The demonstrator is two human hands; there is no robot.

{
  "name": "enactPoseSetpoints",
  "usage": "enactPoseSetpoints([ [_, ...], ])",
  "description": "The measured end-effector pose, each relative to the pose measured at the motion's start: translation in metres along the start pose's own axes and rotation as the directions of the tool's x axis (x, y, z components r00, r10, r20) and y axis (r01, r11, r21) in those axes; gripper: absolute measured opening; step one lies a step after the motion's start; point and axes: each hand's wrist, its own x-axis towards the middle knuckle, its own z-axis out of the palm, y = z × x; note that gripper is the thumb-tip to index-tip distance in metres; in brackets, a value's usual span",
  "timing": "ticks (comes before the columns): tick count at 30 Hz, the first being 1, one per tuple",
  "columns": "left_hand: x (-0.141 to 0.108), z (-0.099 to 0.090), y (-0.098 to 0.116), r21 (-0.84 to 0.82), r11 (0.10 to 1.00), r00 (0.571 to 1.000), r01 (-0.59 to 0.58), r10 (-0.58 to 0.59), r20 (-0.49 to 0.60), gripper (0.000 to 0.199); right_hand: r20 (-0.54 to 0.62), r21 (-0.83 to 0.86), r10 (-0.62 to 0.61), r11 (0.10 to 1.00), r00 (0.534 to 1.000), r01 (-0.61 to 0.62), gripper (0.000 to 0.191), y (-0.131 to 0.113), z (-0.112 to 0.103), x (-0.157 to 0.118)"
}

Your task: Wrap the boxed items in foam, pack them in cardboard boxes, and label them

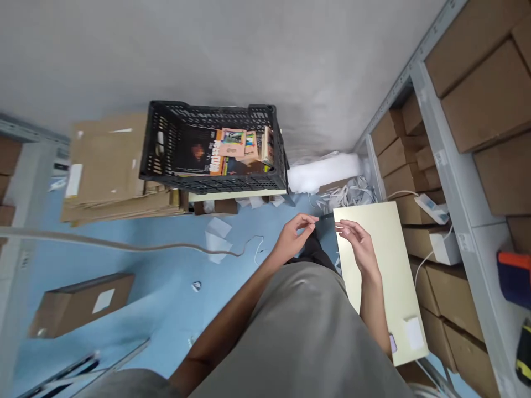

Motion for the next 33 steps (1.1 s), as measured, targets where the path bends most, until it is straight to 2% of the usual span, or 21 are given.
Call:
enactPoseSetpoints([
  [3,0.022,-0.018,0.003,-0.005,0.999,0.995,0.035,-0.036,-0.095,0.03,0.097,-0.007,-0.015,1.0,0.995,0.016,0.05,-0.018,0.021,0.038],
  [7,0.045,-0.045,0.016,0.009,1.0,0.97,0.016,-0.013,-0.242,0.028,0.224,-0.064,0.011,0.998,0.974,0.004,0.053,-0.029,0.046,0.091],
  [11,0.047,-0.083,0.027,0.013,1.0,0.9,0.006,0.001,-0.436,0.025,0.355,-0.197,0.063,0.98,0.933,0.008,0.057,-0.036,0.08,0.145],
  [15,0.032,-0.138,0.021,-0.024,0.999,0.763,0.029,-0.038,-0.646,0.028,0.51,-0.286,0.083,0.955,0.856,0.078,0.053,-0.054,0.144,0.186],
  [20,0.01,-0.232,-0.011,-0.124,0.992,0.528,-0.004,-0.103,-0.843,0.037,0.654,-0.33,0.086,0.926,0.751,0.181,0.051,-0.067,0.255,0.205],
  [22,0.004,-0.274,-0.022,-0.155,0.987,0.467,-0.031,-0.123,-0.876,0.038,0.671,-0.336,0.091,0.922,0.736,0.192,0.053,-0.062,0.299,0.208],
  [23,0.002,-0.295,-0.025,-0.165,0.985,0.454,-0.039,-0.13,-0.881,0.038,0.667,-0.342,0.097,0.921,0.739,0.188,0.054,-0.058,0.319,0.209],
  [25,0.002,-0.336,-0.027,-0.176,0.983,0.467,-0.045,-0.135,-0.874,0.036,0.626,-0.364,0.106,0.916,0.772,0.169,0.056,-0.047,0.354,0.214],
  [27,0.008,-0.373,-0.023,-0.178,0.983,0.514,-0.047,-0.129,-0.848,0.034,0.559,-0.402,0.109,0.903,0.822,0.154,0.061,-0.034,0.385,0.222],
  [30,0.025,-0.416,-0.013,-0.18,0.982,0.632,-0.052,-0.107,-0.768,0.031,0.464,-0.503,0.115,0.851,0.878,0.154,0.062,-0.014,0.42,0.237],
  [33,0.049,-0.444,-0.006,-0.18,0.983,0.776,-0.035,-0.087,-0.625,0.033,0.333,-0.661,0.13,0.738,0.934,0.133,0.051,0.001,0.44,0.25],
])
